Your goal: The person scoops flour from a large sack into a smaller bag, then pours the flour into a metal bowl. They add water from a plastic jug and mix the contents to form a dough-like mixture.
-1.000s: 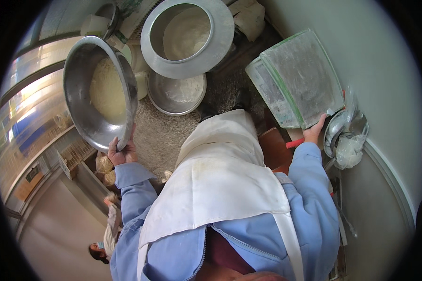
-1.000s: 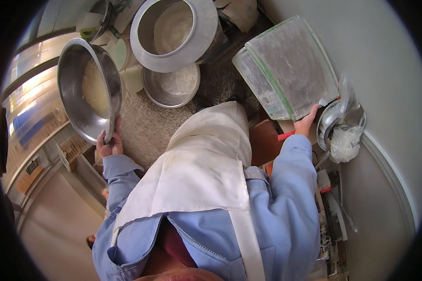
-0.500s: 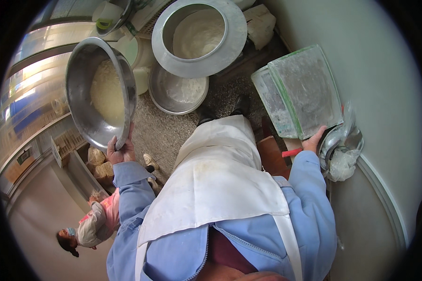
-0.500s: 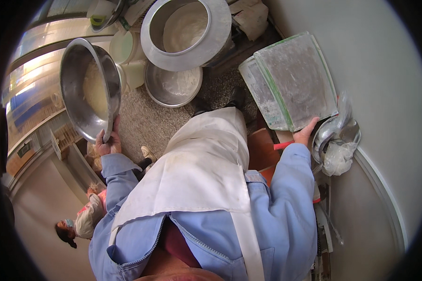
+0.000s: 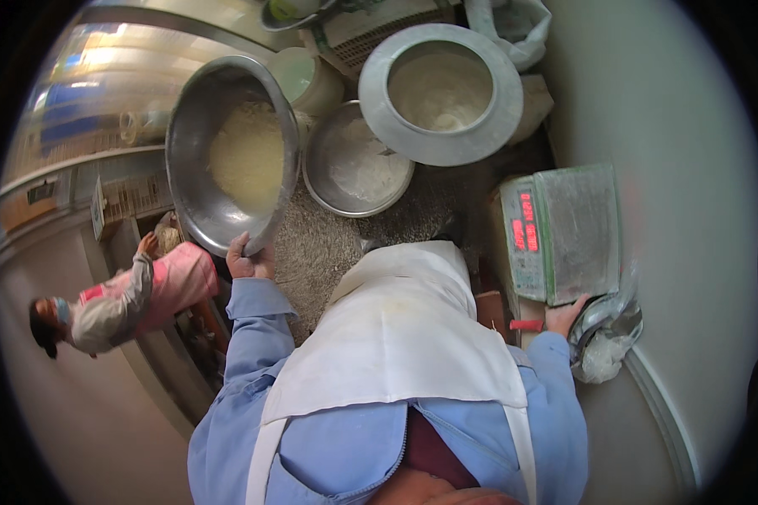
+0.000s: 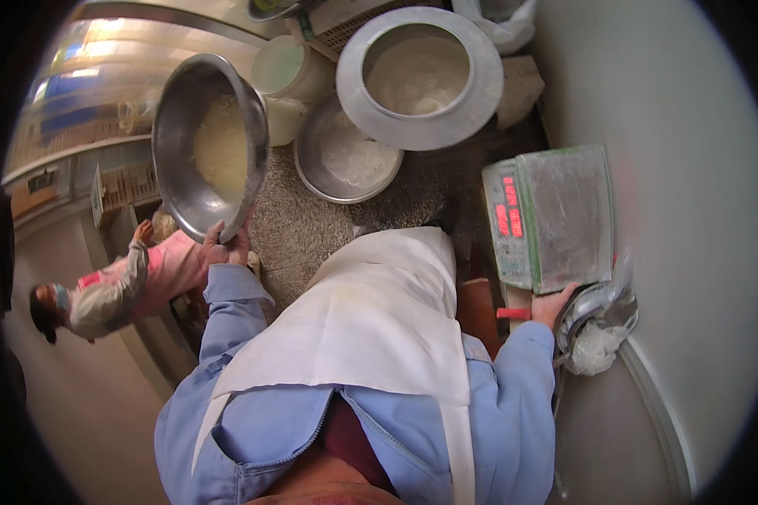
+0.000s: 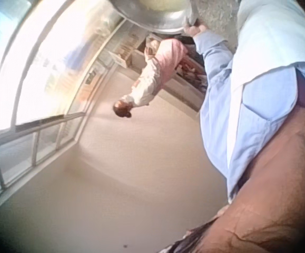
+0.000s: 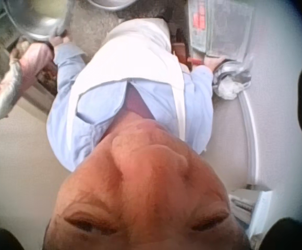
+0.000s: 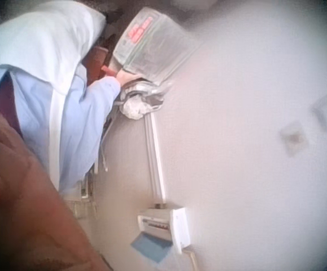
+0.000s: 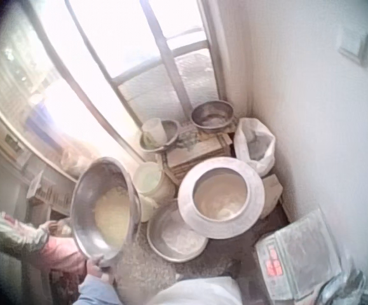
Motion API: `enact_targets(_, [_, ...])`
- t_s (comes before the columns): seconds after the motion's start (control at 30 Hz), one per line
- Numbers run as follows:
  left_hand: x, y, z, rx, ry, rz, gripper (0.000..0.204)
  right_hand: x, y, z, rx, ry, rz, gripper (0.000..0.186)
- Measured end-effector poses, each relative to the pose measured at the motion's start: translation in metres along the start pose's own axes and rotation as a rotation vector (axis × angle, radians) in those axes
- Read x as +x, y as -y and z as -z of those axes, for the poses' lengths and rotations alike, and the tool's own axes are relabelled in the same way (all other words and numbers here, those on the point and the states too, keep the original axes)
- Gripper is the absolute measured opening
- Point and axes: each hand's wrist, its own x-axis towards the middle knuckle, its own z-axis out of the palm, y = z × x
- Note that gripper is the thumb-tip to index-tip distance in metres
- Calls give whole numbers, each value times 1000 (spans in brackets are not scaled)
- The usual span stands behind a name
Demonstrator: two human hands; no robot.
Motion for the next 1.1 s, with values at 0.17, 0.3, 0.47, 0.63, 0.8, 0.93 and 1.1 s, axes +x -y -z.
enact_targets(0.17, [-10,-17,40,-41,-81,-83,16,-7,-20,16,-326,-311,151,80])
enact_targets(0.3, [-19,-33,91,-47,-245,-92,17,4,-29,16,-388,-677,92,70])
enact_targets(0.47, [-28,-47,185,-53,-332,-102,14,-5,-45,-23,-567,-567,172,56])
enact_targets(0.63, [-51,-68,275,-64,-487,-18,14,-31,-85,-85,-635,-368,260,19])
enact_targets(0.8, [-66,-82,322,-128,-503,24,18,-55,-126,-137,-781,-39,181,13])
enact_targets(0.93, [-71,-86,342,-153,-520,8,20,-79,-169,-186,-1041,17,270,10])
enact_targets(1.1, [-86,-92,359,-137,-584,57,22,-124,-199,-235,-1370,92,225,14])
